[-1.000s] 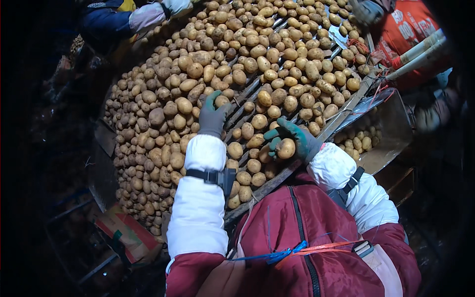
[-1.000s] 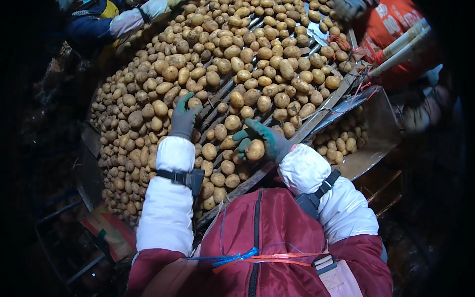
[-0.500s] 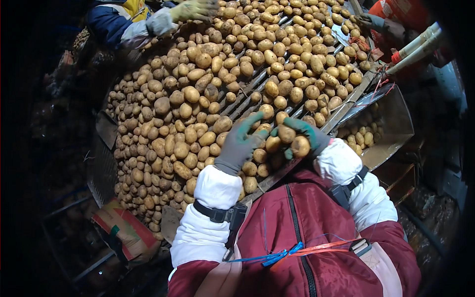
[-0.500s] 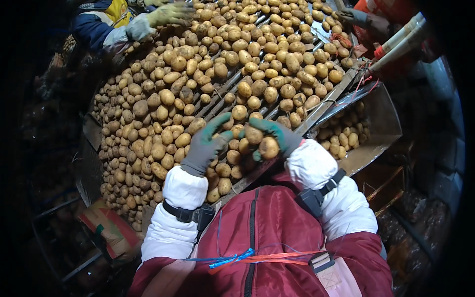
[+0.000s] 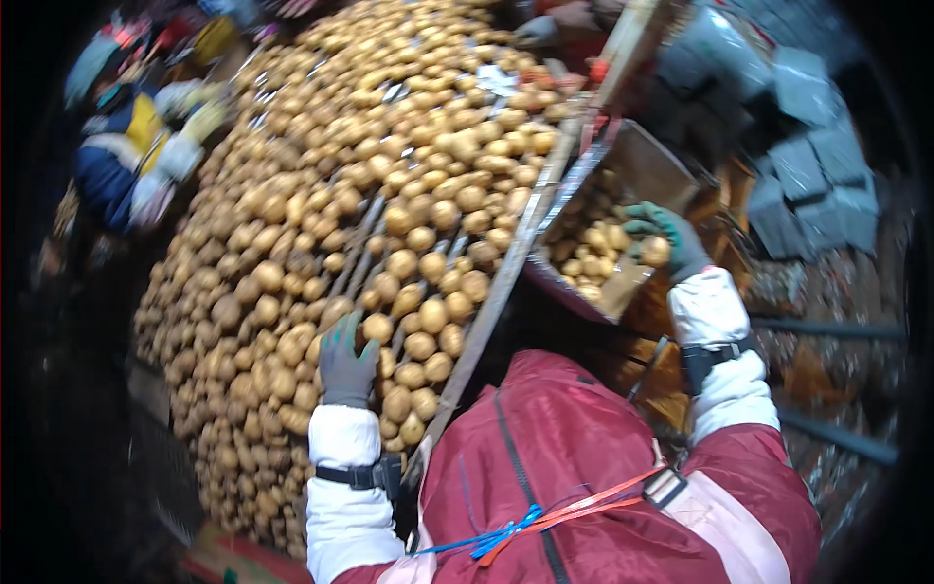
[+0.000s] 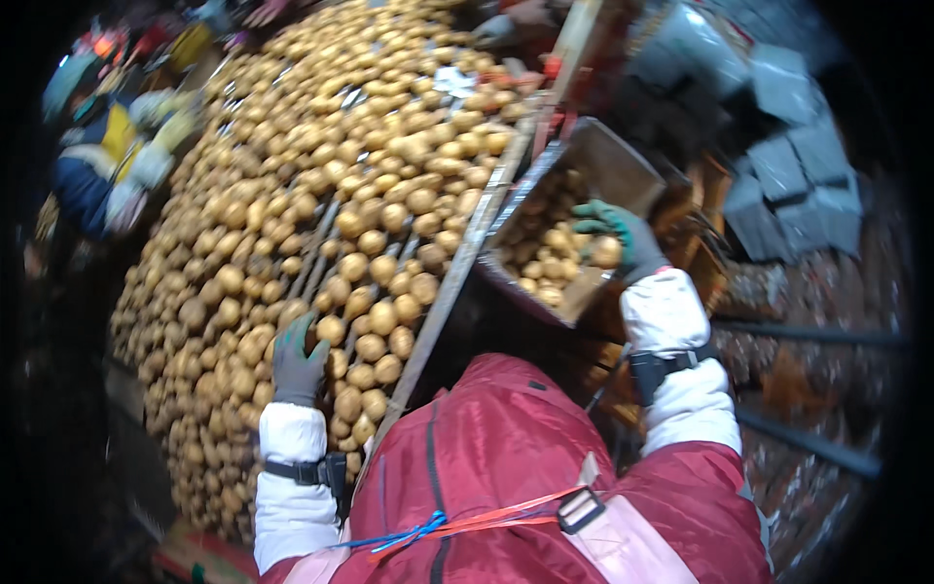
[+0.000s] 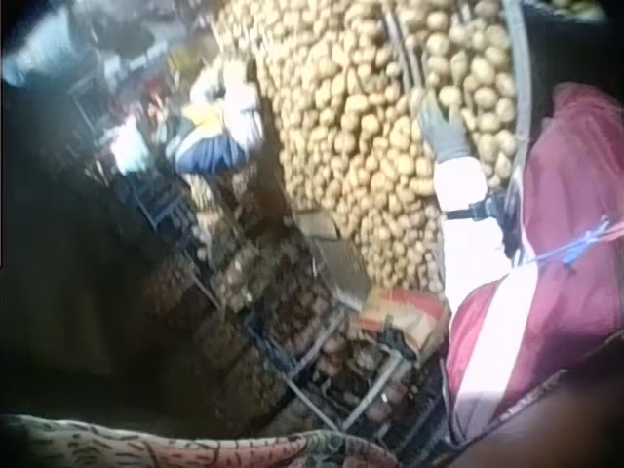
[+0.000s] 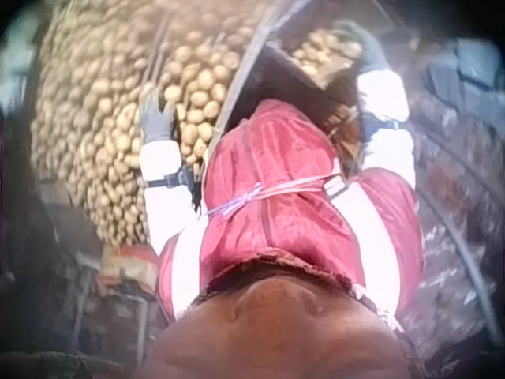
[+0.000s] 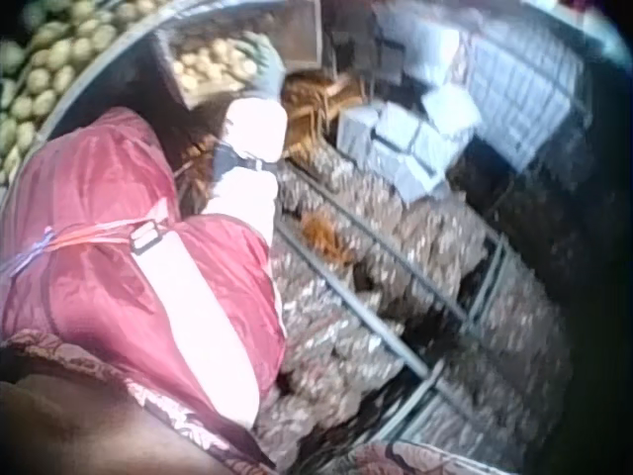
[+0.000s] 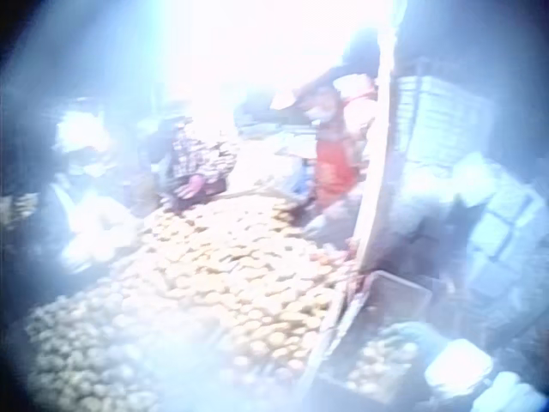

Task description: Sorting potatoes from a large pile into containers or onto a sorting mechanism.

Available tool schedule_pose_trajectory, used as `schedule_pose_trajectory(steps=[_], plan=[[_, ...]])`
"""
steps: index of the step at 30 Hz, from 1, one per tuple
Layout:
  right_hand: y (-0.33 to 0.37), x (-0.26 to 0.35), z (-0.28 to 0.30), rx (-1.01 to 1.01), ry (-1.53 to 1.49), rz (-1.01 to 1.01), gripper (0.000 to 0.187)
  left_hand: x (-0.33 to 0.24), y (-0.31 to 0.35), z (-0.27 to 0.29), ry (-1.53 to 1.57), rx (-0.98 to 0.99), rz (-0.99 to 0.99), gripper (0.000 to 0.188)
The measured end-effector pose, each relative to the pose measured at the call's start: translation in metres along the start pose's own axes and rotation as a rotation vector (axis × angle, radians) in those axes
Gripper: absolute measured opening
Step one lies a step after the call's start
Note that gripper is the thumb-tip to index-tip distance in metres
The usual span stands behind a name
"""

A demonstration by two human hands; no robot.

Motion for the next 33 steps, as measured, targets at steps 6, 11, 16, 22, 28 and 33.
schedule_pose_trajectory(steps=[6, 11, 16, 22, 28, 33], plan=[[0.053, -0.092, -0.066, 0.158, -0.268, -0.341, 0.063, -0.014, -0.002, -0.020, -0.364, 0.217, 0.051, 0.073], [0.082, -0.133, -0.074, 0.192, -0.166, -0.489, 0.043, -0.024, -0.016, -0.026, -0.405, 0.207, 0.015, 0.068], [0.077, -0.125, -0.034, 0.172, -0.257, -0.442, 0.042, -0.025, -0.017, -0.035, -0.411, 0.204, 0.034, 0.065], [0.111, -0.058, 0.109, 0.026, -0.175, -0.215, 0.037, -0.030, -0.020, -0.040, -0.505, 0.222, 0.066, 0.072], [0.189, -0.029, 0.217, -0.290, 0.055, -0.097, 0.036, -0.041, -0.044, -0.045, -0.561, 0.306, 0.106, 0.062], [0.201, -0.071, 0.251, 0.321, 1.194, 0.254, 0.023, -0.024, -0.037, -0.040, -0.570, 0.178, 0.036, 0.051]])
Point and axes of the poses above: each hand's wrist, its own y-axis away from the middle knuckle, its own z-axis out of the back of the hand, x = y × z, the point moved 6 cm from there along -y, towards the middle knuckle, and after that the axes turned 7 degrees about -y, right-handed, at the moved point
